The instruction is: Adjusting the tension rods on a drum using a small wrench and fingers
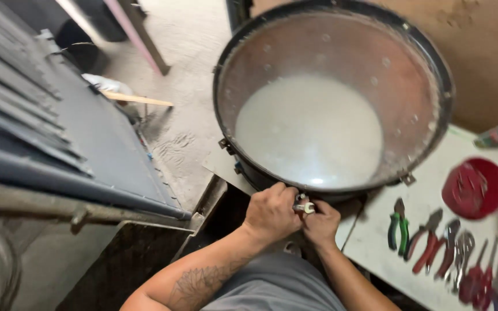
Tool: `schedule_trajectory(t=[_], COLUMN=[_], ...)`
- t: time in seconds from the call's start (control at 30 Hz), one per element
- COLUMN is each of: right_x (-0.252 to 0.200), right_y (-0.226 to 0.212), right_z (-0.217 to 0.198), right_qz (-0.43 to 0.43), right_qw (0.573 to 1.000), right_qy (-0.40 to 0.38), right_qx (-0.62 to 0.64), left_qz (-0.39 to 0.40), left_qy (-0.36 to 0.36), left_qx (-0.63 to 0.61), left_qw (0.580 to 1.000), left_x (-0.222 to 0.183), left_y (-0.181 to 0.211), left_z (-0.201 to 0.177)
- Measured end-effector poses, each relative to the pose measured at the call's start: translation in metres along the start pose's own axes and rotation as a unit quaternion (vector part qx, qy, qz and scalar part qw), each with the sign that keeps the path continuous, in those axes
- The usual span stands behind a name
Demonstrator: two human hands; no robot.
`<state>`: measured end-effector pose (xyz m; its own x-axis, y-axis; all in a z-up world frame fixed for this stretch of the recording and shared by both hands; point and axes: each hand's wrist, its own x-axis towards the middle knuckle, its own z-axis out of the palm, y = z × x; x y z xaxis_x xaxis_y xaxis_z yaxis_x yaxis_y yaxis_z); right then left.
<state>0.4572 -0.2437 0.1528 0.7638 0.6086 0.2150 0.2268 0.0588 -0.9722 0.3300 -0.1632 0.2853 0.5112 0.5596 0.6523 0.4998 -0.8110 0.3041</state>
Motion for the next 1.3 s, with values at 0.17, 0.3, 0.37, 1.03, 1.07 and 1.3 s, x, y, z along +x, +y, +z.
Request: schedule_trajectory(t=[0.17,0.3,0.37,1.03,1.07,1.3], right_x=[0.02,0.028,0.03,0.04,0.039,0.038], right_y=[0.023,0.012,-0.02,-0.008,-0.012,-0.014], right_z=[-0.006,-0.017,-0.013,-0.024,-0.025,-0.024], right_qz=[0.028,0.036,0.061,0.079,0.072,0.059], right_qw=[0.994,0.985,0.981,0.968,0.966,0.964], right_qy=[-0.071,-0.138,-0.146,-0.195,-0.198,-0.198], right_qx=[-0.072,-0.102,-0.112,-0.139,-0.148,-0.166], left_qz=[-0.008,-0.023,-0.031,-0.067,-0.058,-0.048], left_qy=[0.037,0.036,0.038,0.056,0.061,0.091], left_qx=[0.026,0.037,0.042,0.037,0.037,0.034], left_qw=[0.999,0.998,0.998,0.996,0.996,0.994], left_x=[0.007,0.005,0.003,0.01,0.009,0.01], left_y=[0.019,0.026,0.027,0.036,0.035,0.036], left_z=[-0.008,-0.006,-0.006,-0.009,-0.009,-0.006])
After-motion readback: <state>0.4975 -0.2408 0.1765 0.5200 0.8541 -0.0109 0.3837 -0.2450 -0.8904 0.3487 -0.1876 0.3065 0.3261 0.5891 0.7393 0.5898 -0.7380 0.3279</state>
